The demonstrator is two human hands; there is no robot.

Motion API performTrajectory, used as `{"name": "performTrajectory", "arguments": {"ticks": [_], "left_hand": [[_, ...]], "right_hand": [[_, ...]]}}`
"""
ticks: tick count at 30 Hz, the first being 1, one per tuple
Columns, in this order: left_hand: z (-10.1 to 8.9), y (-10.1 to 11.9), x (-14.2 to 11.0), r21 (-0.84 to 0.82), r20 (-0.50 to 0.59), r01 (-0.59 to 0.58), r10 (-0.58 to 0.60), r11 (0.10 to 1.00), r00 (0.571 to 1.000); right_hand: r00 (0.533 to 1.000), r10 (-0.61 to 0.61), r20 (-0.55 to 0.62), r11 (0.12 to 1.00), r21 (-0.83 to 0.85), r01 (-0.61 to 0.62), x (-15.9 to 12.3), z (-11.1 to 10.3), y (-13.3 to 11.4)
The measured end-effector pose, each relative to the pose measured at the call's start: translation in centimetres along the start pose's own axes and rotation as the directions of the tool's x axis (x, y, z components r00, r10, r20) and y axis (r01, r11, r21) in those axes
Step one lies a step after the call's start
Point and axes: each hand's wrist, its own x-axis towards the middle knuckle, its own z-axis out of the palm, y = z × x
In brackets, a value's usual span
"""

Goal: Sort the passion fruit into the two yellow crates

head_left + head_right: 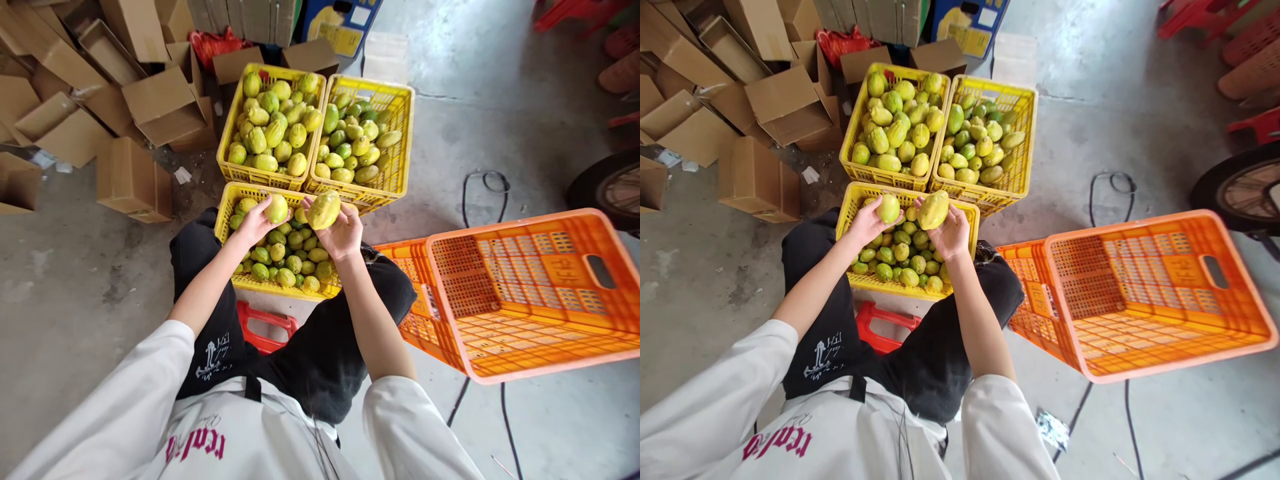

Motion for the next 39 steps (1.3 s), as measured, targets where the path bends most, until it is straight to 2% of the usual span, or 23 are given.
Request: {"name": "performTrajectory", "arguments": {"ticks": [5, 7, 13, 16, 20, 27, 35, 39], "left_hand": [[-0.9, -0.3, 0.3, 0.072, -0.002, -0.069, 0.07, 0.995, 0.998], [-1.0, -0.4, 0.2, 0.067, 0.003, -0.058, 0.058, 0.996, 0.998], [-0.9, -0.6, 0.1, 0.099, 0.049, -0.013, 0.009, 0.995, 0.999], [-0.9, -0.5, 0.2, 0.122, 0.065, -0.027, 0.019, 0.992, 0.998], [-0.8, -0.4, 0.3, 0.126, 0.008, -0.059, 0.059, 0.99, 0.998], [-0.3, 0.4, 0.4, -0.061, -0.121, -0.022, 0.015, 0.998, 0.993], [-0.5, 0.1, 0.2, 0.04, -0.096, -0.076, 0.079, 0.996, 0.992], [-0.9, -0.2, 0.2, 0.042, -0.063, -0.069, 0.072, 0.997, 0.995]], "right_hand": [[0.996, -0.071, -0.058, 0.997, 0.004, 0.072, -0.1, -0.4, 0.0], [0.995, -0.073, -0.074, 0.997, 0.029, 0.076, -0.2, -0.5, -0.1], [0.995, 0.021, -0.095, 1.0, -0.006, -0.022, -0.3, -0.2, 0.1], [0.994, 0.025, -0.103, 0.999, -0.034, -0.028, -0.1, -0.3, 0.5], [0.996, 0.014, -0.084, 0.999, -0.048, -0.018, -0.1, -0.6, 0.6], [1.0, 0.002, 0.026, 1.0, 0.002, -0.002, -0.2, -0.3, 0.1], [0.999, -0.029, -0.024, 0.999, 0.028, 0.03, -0.4, 0.1, -0.1], [0.998, 0.016, -0.064, 1.0, 0.027, -0.014, -0.4, -0.1, -0.3]]}}
